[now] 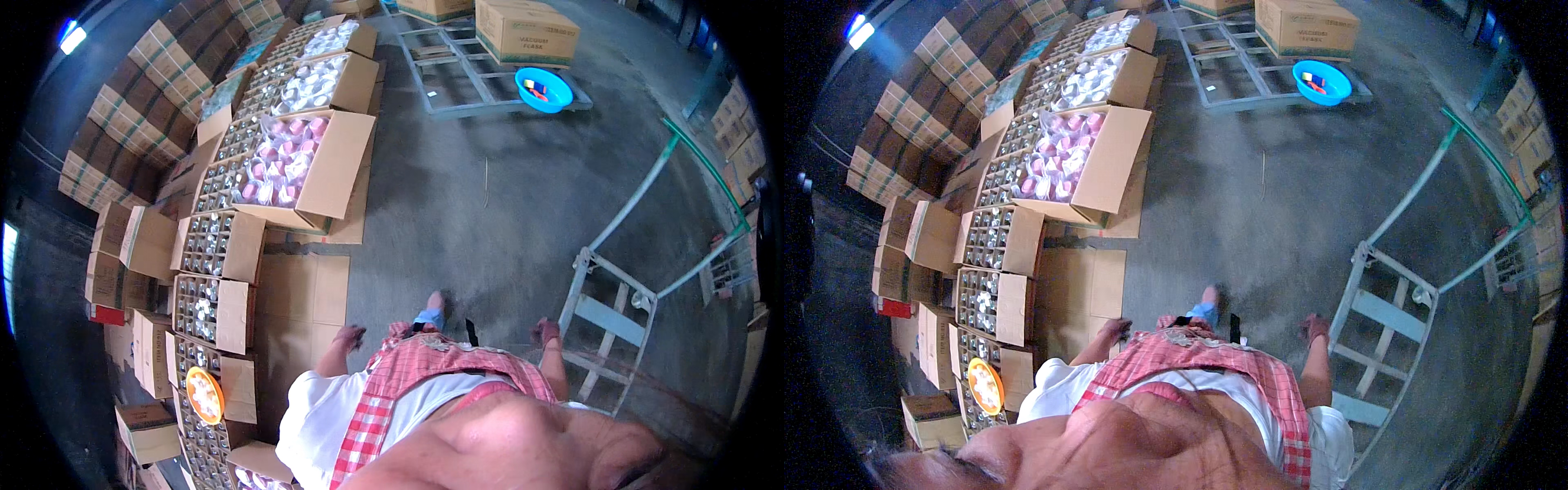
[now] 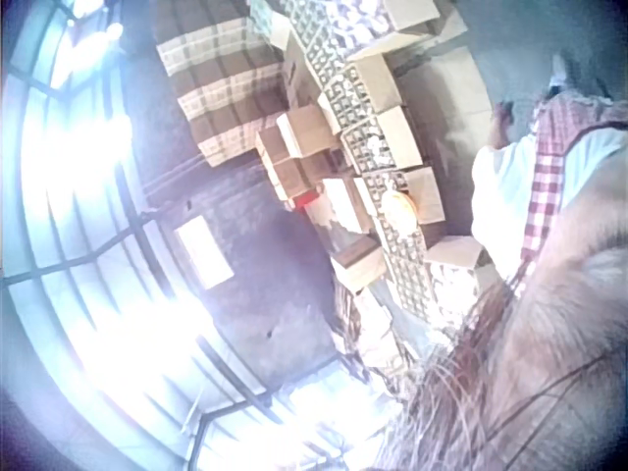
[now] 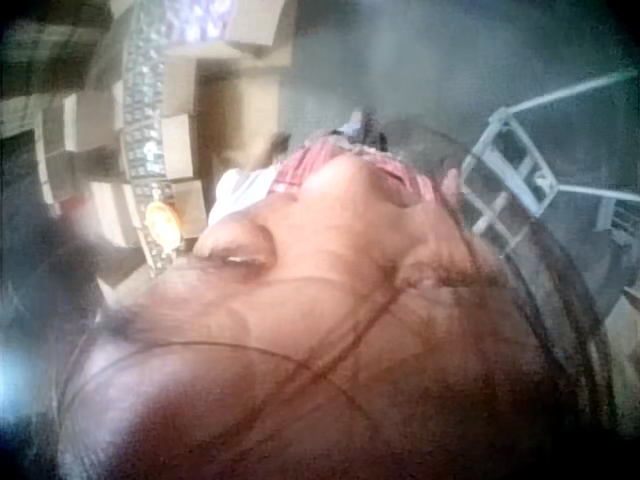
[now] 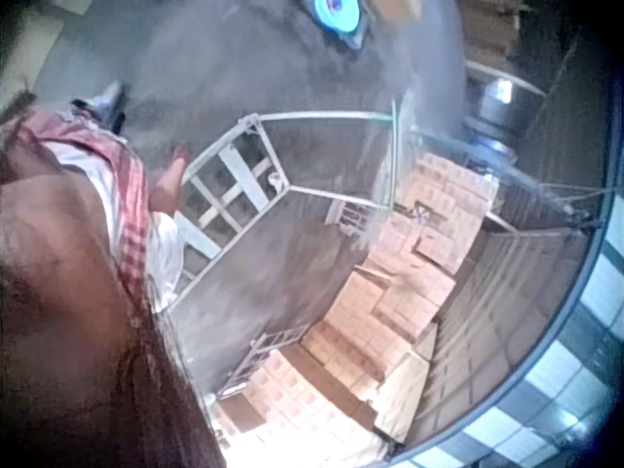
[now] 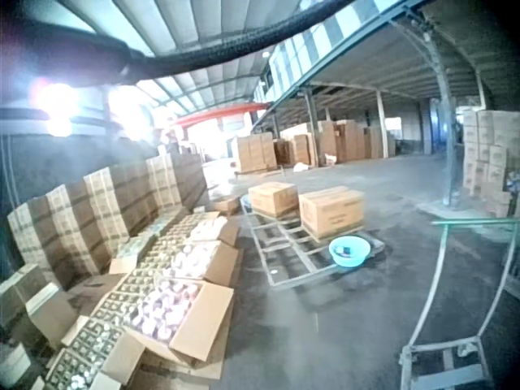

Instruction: The person moves boxes containing flasks and adds caps from a yellow plate to them.

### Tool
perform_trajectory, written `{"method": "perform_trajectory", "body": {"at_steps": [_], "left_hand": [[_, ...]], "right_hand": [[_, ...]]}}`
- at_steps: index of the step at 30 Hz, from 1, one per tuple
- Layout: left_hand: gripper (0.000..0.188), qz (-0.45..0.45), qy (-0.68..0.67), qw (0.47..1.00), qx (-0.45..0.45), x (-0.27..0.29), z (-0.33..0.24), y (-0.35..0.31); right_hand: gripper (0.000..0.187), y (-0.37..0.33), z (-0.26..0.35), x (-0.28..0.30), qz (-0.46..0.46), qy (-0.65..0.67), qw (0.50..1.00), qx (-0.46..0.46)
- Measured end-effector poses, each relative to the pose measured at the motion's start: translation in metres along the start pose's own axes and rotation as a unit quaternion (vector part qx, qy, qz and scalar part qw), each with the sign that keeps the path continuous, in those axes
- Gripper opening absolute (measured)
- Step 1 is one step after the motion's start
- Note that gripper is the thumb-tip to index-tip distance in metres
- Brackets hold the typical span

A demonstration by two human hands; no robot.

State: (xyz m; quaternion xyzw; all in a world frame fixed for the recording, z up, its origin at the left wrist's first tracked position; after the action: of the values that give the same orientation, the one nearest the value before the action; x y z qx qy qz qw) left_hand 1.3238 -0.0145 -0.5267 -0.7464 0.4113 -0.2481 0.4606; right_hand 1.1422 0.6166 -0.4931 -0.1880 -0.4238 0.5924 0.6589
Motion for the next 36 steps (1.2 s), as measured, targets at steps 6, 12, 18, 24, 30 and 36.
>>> {"method": "perform_trajectory", "body": {"at_steps": [6, 12, 18, 24, 30, 36], "left_hand": [[0.016, -0.002, 0.070, 0.996, 0.050, -0.047, -0.062, 0.039], [0.025, 0.185, 0.253, 0.909, -0.274, -0.236, -0.263, 0.163], [0.030, 0.155, 0.305, 0.899, -0.272, -0.506, -0.460, 0.135], [0.025, 0.165, 0.280, 0.928, -0.182, -0.548, -0.469, 0.149], [0.013, 0.058, 0.068, 0.988, -0.125, -0.404, -0.402, 0.182], [0.020, -0.100, -0.062, 0.987, 0.106, -0.332, -0.367, 0.168]], "right_hand": [[0.030, 0.065, 0.120, 0.017, -0.069, 0.015, 0.996, 0.053], [0.028, 0.107, 0.141, -0.002, 0.049, -0.302, 0.952, -0.018], [0.027, 0.171, 0.147, 0.063, 0.056, -0.322, 0.940, -0.100], [0.025, 0.274, 0.271, 0.120, 0.052, -0.299, 0.949, -0.087], [0.023, 0.407, 0.484, 0.135, 0.007, -0.128, 0.992, 0.005], [0.023, 0.457, 0.625, 0.017, 0.091, -0.062, 0.994, -0.001]]}}
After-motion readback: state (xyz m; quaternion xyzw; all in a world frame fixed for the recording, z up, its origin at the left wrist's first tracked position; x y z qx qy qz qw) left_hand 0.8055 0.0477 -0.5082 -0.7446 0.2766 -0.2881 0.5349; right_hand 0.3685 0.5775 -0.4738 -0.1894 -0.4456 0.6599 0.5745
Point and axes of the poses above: each hand's wrist, its own y-axis towards the middle knuckle, its own x-axis out of the back of the hand, z = x × y, the point moved 10 cm from there along y, towards the middle knuckle, and after that the axes turned 15 degrees about -y, right-handed, at the moved point
